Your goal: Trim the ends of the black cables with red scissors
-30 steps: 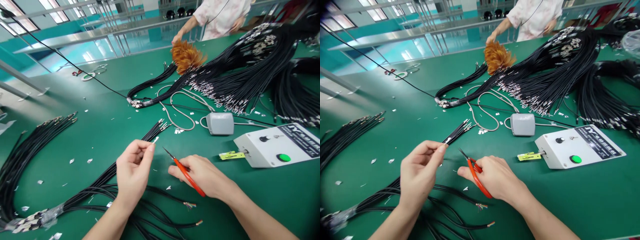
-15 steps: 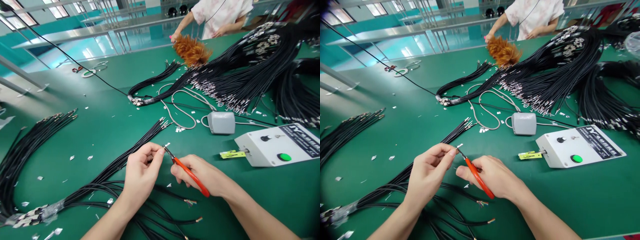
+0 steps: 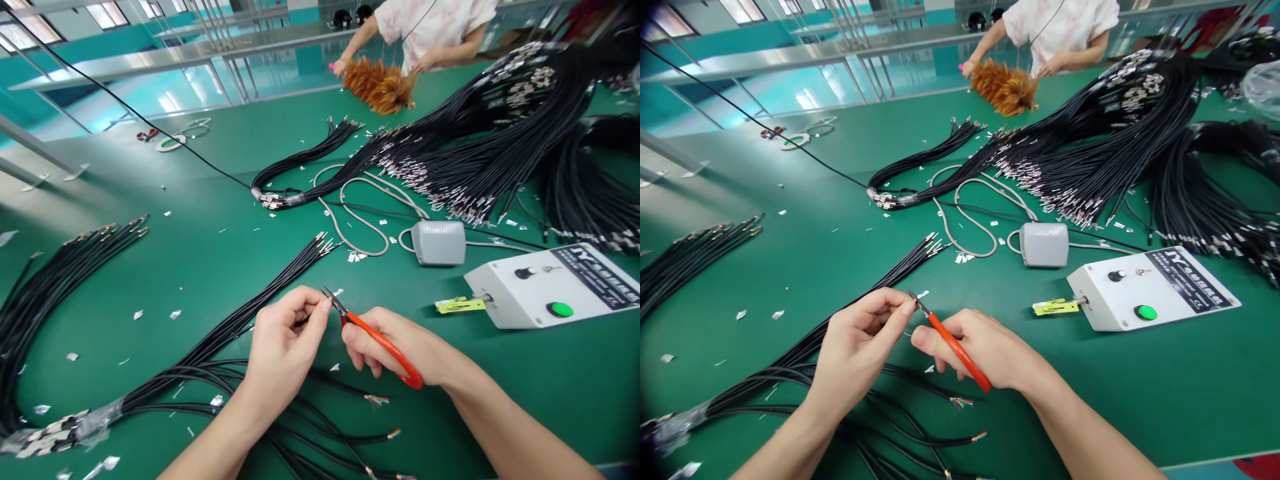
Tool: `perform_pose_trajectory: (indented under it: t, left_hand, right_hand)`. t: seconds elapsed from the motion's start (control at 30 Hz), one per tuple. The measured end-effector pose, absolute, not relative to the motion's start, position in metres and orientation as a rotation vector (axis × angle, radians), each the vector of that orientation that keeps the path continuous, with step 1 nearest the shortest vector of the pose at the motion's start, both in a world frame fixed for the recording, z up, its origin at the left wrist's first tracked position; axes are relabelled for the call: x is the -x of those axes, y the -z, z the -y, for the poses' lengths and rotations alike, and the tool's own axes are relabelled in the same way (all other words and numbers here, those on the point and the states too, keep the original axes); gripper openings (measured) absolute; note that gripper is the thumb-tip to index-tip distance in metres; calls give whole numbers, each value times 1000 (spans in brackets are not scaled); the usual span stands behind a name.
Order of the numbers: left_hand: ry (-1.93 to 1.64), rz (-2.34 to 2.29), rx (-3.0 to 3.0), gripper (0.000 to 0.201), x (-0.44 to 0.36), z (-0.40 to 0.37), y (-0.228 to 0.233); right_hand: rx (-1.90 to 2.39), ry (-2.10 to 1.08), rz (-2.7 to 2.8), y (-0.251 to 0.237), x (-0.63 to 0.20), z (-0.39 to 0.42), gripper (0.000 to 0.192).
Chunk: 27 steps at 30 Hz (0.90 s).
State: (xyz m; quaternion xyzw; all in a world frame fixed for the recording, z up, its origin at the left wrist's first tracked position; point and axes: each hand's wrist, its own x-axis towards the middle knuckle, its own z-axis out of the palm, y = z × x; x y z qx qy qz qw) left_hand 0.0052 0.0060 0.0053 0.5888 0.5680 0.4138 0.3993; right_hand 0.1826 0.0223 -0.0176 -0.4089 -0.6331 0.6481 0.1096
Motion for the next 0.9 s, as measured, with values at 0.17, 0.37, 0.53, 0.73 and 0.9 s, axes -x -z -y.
perform_pose_trajectory:
  t: [0.17, 0.37, 0.53, 0.73, 0.9]
  left_hand:
    - [-1042, -1425, -1492, 15, -4, -6, -4]
    - [-1028, -1391, -1474, 15, -2, -9, -5]
    - [-1029, -1372, -1423, 17, -2, -10, -5]
    - [-1013, -1324, -1181, 21, -2, -11, -4]
    - [-1021, -1102, -889, 22, 9, -15, -11]
  right_hand:
    - [1207, -1892, 1874, 19, -184, -22, 53]
    - [1221, -1883, 1874, 20, -185, -22, 53]
    - [1272, -1861, 1885, 18, -183, -21, 53]
    - [1377, -1693, 1955, 19, -174, -22, 49]
    - [1426, -1477, 2077, 19, -170, -23, 52]
